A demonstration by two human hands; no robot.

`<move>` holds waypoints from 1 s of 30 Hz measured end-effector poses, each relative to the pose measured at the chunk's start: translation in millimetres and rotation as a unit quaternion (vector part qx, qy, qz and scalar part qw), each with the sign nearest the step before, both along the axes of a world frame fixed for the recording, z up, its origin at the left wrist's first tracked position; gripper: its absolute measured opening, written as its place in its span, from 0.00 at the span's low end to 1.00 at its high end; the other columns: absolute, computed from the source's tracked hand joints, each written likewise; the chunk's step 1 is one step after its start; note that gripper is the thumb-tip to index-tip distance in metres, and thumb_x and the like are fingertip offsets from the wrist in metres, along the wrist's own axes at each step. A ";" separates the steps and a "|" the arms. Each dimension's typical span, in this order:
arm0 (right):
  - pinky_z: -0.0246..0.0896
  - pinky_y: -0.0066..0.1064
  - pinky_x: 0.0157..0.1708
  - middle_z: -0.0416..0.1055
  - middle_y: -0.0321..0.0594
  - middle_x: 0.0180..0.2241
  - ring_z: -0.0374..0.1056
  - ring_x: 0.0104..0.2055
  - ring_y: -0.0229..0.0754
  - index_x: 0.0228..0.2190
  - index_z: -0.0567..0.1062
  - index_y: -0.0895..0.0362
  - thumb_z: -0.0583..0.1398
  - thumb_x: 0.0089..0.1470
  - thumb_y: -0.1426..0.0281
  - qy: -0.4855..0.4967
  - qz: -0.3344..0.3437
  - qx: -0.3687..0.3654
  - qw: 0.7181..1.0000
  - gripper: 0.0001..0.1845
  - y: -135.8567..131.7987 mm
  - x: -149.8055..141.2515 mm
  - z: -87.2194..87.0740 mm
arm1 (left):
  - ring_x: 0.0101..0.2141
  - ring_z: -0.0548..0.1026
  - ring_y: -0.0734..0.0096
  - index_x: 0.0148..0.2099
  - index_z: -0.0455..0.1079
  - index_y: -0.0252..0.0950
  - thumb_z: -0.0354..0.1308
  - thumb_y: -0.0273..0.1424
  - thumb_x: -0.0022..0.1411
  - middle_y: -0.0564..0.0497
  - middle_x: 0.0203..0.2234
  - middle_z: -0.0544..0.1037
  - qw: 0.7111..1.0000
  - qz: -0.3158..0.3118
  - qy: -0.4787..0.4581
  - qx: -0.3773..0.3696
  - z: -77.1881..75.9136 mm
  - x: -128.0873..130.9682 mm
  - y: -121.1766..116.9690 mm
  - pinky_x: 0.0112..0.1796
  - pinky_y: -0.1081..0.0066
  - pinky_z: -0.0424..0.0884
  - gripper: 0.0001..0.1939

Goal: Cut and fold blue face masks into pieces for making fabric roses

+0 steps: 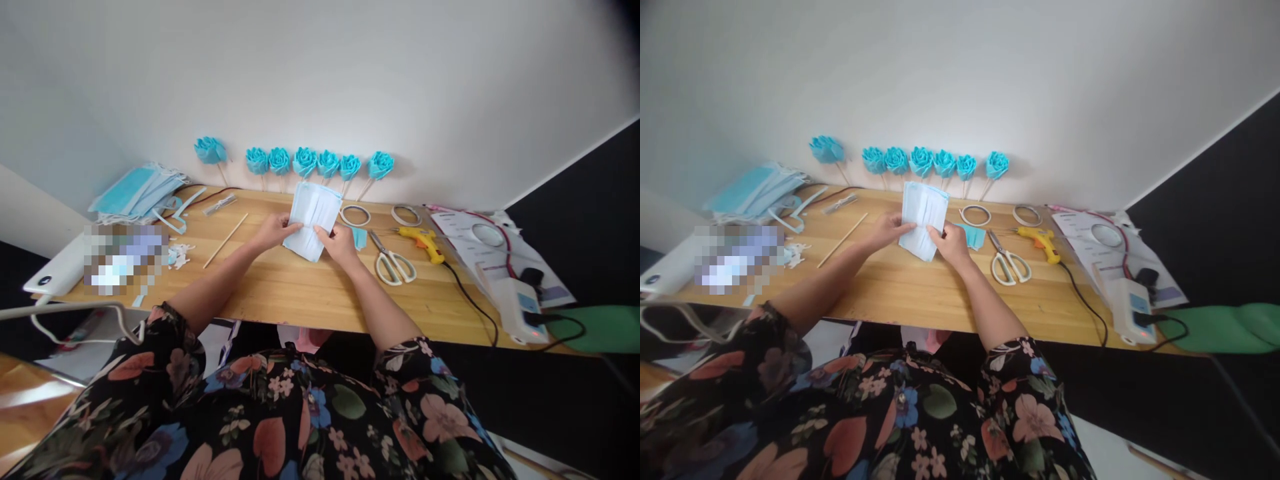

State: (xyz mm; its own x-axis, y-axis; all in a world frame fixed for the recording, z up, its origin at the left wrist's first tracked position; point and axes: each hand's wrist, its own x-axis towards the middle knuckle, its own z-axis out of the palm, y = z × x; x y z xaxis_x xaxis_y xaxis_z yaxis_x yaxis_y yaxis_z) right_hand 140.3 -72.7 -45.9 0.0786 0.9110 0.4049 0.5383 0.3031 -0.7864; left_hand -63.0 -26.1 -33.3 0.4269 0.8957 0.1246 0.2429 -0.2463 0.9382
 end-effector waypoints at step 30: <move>0.48 0.29 0.24 0.58 0.32 0.20 0.53 0.24 0.35 0.20 0.65 0.56 0.60 0.50 0.49 0.128 0.003 -0.053 0.990 0.24 4.0 1.9 -4.7 | 0.30 0.76 0.65 0.41 0.78 0.32 0.67 0.57 0.48 0.44 0.34 0.82 0.988 -0.014 -0.064 -0.143 -8.0 8.3 0.8 0.30 0.69 0.70 0.33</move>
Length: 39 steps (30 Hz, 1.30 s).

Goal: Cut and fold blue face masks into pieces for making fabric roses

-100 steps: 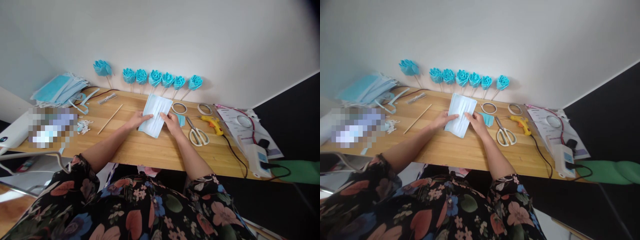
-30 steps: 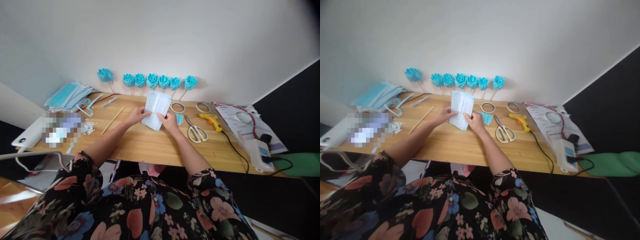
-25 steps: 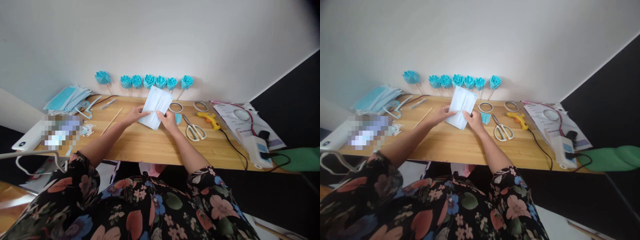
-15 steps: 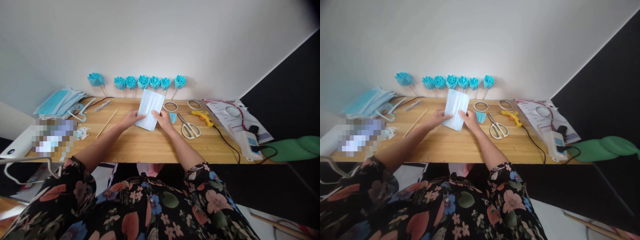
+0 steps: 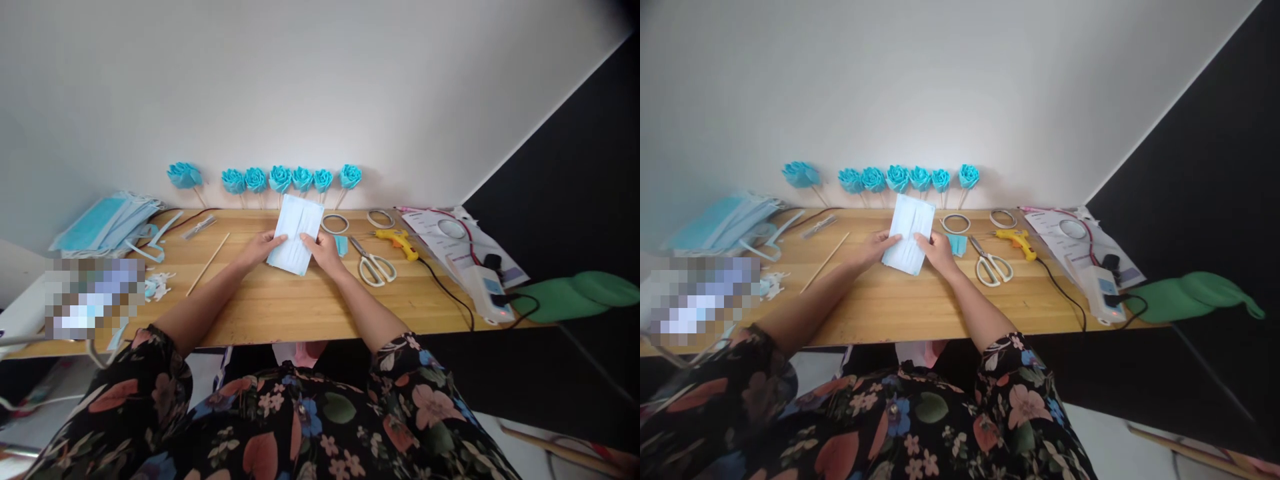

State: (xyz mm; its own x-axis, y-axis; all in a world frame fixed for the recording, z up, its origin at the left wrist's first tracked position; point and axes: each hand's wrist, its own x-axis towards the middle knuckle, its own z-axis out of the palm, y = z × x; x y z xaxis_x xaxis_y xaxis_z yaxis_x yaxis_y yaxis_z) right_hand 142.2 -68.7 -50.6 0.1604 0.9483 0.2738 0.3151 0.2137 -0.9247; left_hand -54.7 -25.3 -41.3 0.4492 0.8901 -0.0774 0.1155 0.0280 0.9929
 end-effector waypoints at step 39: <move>0.49 0.30 0.28 0.56 0.32 0.20 0.54 0.25 0.35 0.19 0.62 0.54 0.57 0.58 0.49 -0.102 0.042 0.033 0.993 0.26 -6.2 6.4 9.2 | 0.28 0.61 0.72 0.30 0.62 0.37 0.49 0.58 0.64 0.54 0.24 0.61 0.966 0.118 -0.036 0.227 -8.2 -8.3 -4.2 0.31 0.71 0.60 0.28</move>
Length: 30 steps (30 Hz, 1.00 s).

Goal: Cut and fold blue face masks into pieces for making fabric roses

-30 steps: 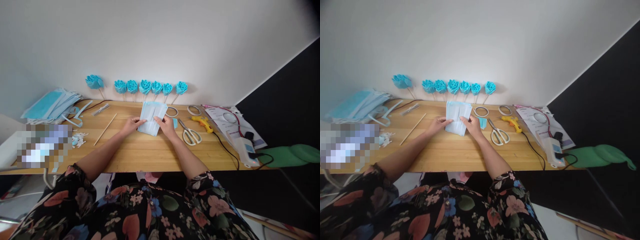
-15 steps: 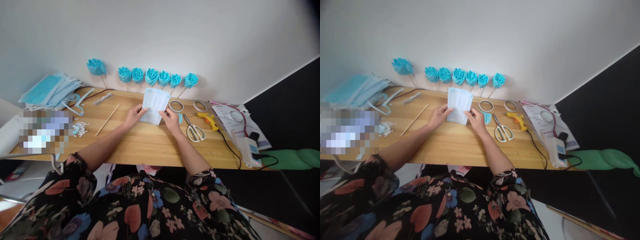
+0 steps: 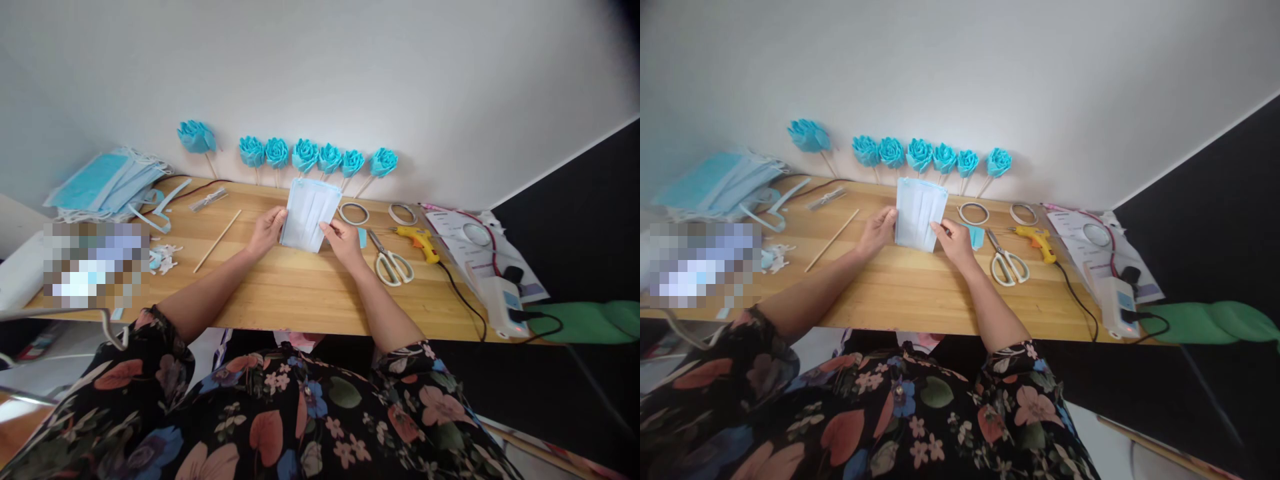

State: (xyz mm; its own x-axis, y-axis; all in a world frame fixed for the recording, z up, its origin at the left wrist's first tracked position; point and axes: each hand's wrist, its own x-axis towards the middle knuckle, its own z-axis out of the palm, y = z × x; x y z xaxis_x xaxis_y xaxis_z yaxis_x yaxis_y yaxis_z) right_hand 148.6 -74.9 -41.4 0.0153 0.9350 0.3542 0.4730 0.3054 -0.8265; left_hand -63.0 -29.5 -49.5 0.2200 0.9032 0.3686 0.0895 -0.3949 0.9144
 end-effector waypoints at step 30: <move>0.54 0.30 0.26 0.58 0.33 0.20 0.56 0.25 0.37 0.23 0.69 0.55 0.59 0.54 0.49 0.069 -0.052 -0.007 0.996 0.23 2.0 -0.4 -5.9 | 0.28 0.70 0.72 0.33 0.69 0.35 0.65 0.52 0.54 0.52 0.26 0.73 0.994 -0.031 -0.076 -0.078 -4.4 0.0 3.3 0.28 0.73 0.64 0.24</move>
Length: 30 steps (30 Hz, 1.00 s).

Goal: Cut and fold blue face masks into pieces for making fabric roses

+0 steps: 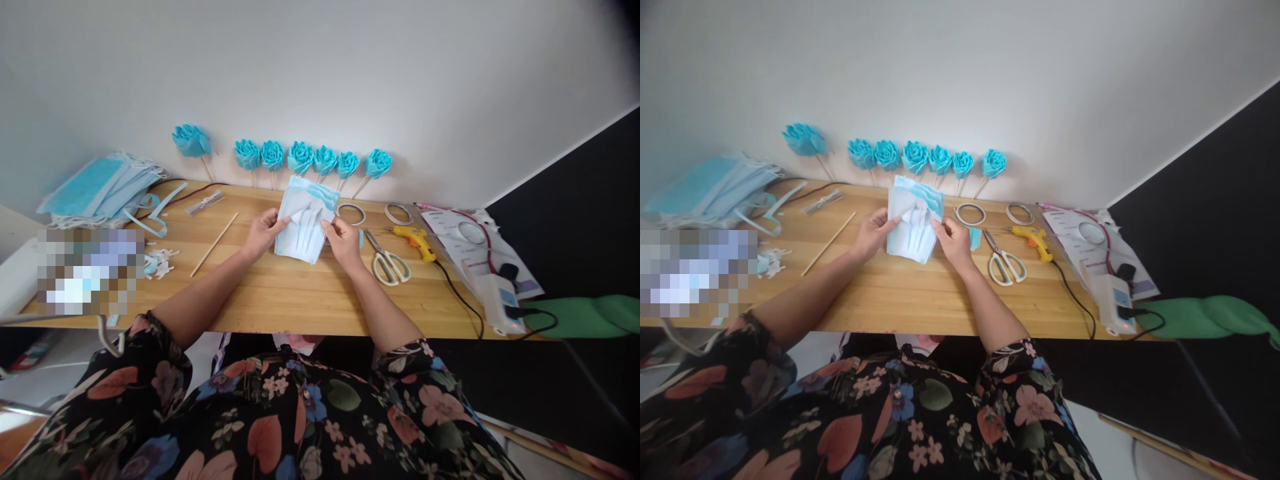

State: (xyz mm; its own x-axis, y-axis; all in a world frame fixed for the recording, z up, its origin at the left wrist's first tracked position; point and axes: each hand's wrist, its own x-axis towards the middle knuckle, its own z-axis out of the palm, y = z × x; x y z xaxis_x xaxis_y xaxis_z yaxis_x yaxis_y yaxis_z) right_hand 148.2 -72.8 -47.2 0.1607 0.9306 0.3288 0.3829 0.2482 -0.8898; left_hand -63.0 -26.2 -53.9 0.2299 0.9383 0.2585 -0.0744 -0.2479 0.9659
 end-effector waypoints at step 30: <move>0.64 0.31 0.32 0.73 0.35 0.25 0.67 0.30 0.38 0.27 0.76 0.58 0.68 0.42 0.50 0.232 -0.025 -0.055 0.971 0.23 4.5 -2.8 2.5 | 0.36 0.78 0.64 0.50 0.74 0.32 0.67 0.45 0.53 0.45 0.42 0.82 0.950 -0.252 0.137 -0.122 11.4 -6.2 -9.4 0.33 0.70 0.71 0.27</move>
State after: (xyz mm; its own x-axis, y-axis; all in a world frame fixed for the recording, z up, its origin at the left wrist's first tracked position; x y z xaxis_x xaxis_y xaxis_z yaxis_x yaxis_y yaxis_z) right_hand 145.4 -68.3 -44.7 0.3145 0.9430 0.1091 -0.0566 0.1334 -0.9895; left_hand -69.2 -35.6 -42.5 0.6929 0.7158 -0.0865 0.1388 -0.0147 0.9902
